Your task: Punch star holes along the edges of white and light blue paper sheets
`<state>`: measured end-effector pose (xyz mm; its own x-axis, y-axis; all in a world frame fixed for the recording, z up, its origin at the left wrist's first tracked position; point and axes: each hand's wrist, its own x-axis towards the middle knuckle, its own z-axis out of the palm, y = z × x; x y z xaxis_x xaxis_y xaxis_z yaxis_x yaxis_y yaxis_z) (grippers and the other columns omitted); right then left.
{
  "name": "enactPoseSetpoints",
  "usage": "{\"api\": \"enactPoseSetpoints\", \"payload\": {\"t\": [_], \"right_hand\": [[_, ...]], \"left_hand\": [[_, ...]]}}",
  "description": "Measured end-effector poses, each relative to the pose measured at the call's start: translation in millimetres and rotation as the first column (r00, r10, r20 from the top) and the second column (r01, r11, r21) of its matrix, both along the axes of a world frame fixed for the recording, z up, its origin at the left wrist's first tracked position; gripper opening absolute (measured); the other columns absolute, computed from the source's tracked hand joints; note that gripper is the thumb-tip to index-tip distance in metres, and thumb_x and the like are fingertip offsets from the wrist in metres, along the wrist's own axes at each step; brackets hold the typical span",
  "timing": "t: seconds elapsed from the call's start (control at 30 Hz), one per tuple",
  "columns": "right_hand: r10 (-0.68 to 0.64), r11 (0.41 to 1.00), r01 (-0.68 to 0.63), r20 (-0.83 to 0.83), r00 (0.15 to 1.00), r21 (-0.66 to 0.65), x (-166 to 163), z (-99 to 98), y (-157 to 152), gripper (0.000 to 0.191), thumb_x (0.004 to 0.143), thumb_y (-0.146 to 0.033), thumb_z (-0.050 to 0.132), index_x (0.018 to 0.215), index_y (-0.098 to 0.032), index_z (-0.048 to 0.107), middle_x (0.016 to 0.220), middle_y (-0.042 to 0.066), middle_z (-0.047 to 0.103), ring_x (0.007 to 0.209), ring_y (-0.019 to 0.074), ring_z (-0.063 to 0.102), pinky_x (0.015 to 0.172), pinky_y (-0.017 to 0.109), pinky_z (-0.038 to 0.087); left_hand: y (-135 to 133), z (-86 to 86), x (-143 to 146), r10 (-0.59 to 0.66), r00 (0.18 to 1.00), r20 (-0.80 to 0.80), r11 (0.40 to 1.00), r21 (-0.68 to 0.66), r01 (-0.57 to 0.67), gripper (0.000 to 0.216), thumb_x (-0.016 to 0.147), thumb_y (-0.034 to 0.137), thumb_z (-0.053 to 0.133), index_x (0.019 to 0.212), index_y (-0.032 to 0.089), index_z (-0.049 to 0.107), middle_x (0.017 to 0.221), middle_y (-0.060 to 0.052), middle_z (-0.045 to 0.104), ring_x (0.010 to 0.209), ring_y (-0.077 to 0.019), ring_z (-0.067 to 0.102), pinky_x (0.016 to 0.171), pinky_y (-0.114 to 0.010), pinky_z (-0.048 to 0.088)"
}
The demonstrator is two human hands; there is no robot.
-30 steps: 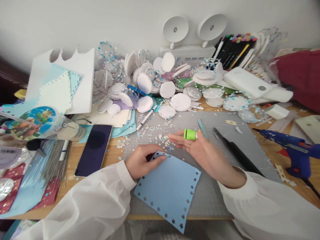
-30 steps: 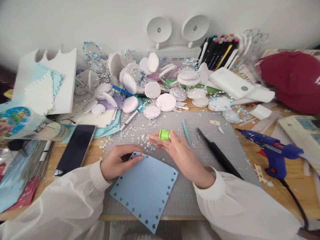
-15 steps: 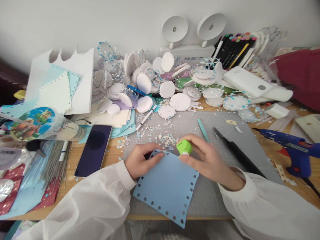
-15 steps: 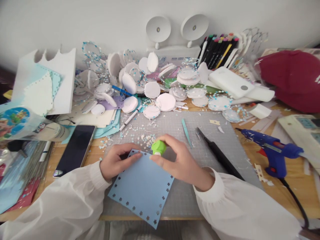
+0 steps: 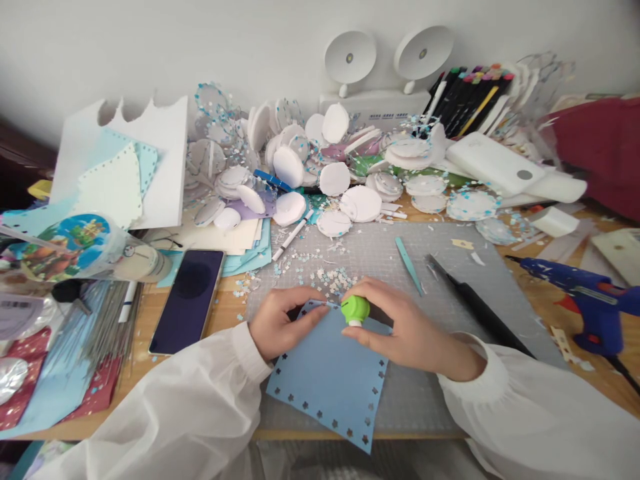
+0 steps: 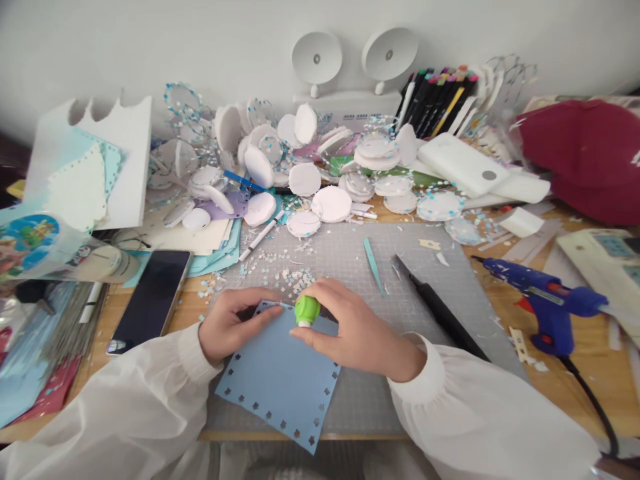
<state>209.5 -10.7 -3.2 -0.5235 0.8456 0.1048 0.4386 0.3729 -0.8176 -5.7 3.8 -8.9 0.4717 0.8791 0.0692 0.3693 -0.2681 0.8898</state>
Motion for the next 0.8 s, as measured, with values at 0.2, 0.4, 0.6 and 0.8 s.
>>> {"api": "enactPoseSetpoints", "payload": {"t": [0.2, 0.4, 0.6, 0.8], "right_hand": [[0.012, 1.000, -0.012, 0.061, 0.998, 0.013, -0.5, -2.6, -2.2, 0.025, 0.081, -0.031, 0.064, 0.101, -0.022, 0.053, 0.092, 0.003, 0.058, 0.086, 0.0167, 0.054, 0.078, 0.030, 0.043], [0.016, 1.000, -0.016, 0.045, 0.999, -0.004, -0.5, -3.6, -2.9, 0.028, 0.078, -0.029, 0.068, 0.102, -0.022, 0.055, 0.093, 0.003, 0.059, 0.087, 0.0177, 0.055, 0.078, 0.031, 0.044], [0.016, 0.999, -0.015, 0.017, 1.000, -0.029, -2.2, -3.4, -2.7, 0.028, 0.076, -0.029, 0.069, 0.100, -0.021, 0.056, 0.092, 0.004, 0.061, 0.086, 0.0184, 0.056, 0.077, 0.030, 0.045], [-0.008, 1.000, 0.008, 0.005, 1.000, 0.030, -4.4, -5.2, -5.1, 0.022, 0.078, -0.026, 0.067, 0.096, -0.020, 0.056, 0.084, 0.003, 0.059, 0.079, 0.0182, 0.054, 0.072, 0.031, 0.043]], "left_hand": [[-1.9, 3.1, 0.8, 0.027, 1.000, 0.012, 0.997, 0.073, -0.028, 0.014, 0.083, 0.023, 0.059, 0.081, 0.013, 0.068, 0.071, -0.002, 0.070, 0.055, -0.0089, 0.057, 0.052, -0.017, 0.043], [-3.3, 1.8, 0.8, 0.025, 0.999, 0.033, 0.993, 0.114, -0.029, 0.013, 0.083, 0.023, 0.060, 0.083, 0.014, 0.069, 0.075, -0.004, 0.071, 0.061, -0.0115, 0.062, 0.058, -0.018, 0.048], [-4.5, 0.7, 1.3, -0.007, 0.999, 0.038, 0.987, 0.158, 0.001, 0.011, 0.083, 0.018, 0.058, 0.084, 0.014, 0.069, 0.077, -0.004, 0.072, 0.063, -0.0113, 0.064, 0.063, -0.018, 0.051], [-6.0, 0.2, 2.2, -0.002, 1.000, 0.025, 0.978, 0.206, -0.003, 0.011, 0.081, 0.017, 0.059, 0.083, 0.014, 0.069, 0.077, -0.005, 0.073, 0.061, -0.0109, 0.064, 0.063, -0.018, 0.051]]}}
